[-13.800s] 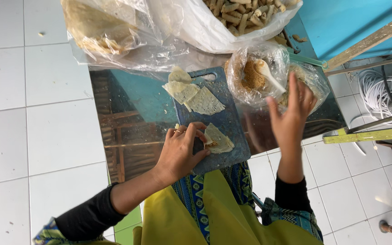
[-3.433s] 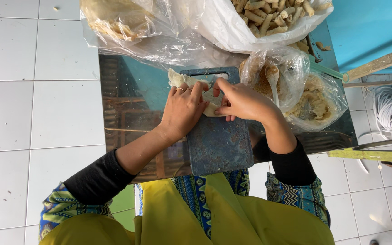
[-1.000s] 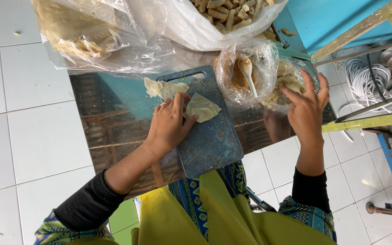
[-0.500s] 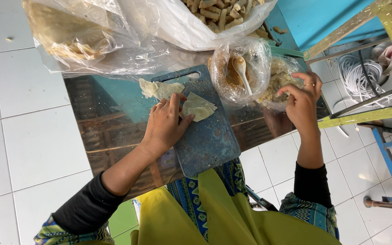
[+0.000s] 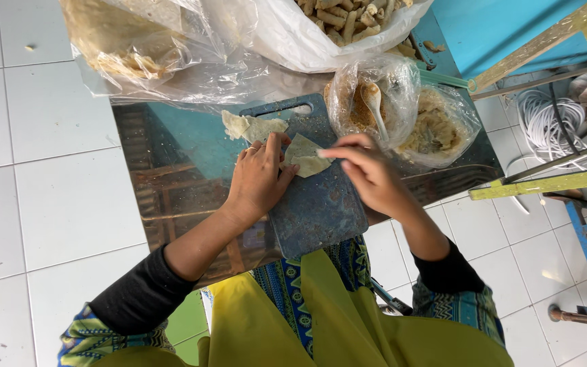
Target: The person tears pieces from flat cracker sheets on a cutting board, spoons brown seasoning powder onto or into the pieces, folds or rolls them by hand, and places the finished pieces into a large plastic bag of puffed snack sticks. They repeat this cycle, handling the cracker sheets, spoon, and bag one piece at a time.
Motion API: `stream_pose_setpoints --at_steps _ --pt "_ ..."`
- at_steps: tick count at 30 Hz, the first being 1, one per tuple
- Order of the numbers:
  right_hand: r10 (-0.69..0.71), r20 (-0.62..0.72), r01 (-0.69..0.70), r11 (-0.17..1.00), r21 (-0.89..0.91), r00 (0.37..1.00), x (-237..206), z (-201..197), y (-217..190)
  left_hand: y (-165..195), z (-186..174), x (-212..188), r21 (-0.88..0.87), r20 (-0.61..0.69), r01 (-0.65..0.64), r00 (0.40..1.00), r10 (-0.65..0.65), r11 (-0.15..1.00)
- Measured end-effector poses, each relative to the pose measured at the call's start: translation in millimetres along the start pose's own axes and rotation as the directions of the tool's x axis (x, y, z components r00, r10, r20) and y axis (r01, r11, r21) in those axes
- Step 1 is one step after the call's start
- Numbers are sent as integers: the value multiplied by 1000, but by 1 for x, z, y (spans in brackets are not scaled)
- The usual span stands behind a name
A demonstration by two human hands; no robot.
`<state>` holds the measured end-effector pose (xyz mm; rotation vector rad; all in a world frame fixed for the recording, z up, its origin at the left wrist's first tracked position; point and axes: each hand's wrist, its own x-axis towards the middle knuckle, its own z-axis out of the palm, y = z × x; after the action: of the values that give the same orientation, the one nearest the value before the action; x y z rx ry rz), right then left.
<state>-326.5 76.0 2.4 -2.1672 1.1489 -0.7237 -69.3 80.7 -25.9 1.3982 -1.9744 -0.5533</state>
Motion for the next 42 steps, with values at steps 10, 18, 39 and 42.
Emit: stream_pose_setpoints --at_steps 10,18,39,42 --pt "-328 123 324 675 -662 937 51 27 -15 -8 -4 -5 -3 -41 -9 999 9 1000" --pt "-420 235 463 601 -652 877 68 11 -18 -12 -5 -7 -4 -23 -8 1000 8 1000" --pt "-206 259 312 295 -903 944 44 30 -3 -13 -4 -4 12 -2 10 1000 -10 1000" --pt "-200 234 297 388 -872 951 39 28 -1 -11 -5 -5 11 -9 8 1000 -8 1000"
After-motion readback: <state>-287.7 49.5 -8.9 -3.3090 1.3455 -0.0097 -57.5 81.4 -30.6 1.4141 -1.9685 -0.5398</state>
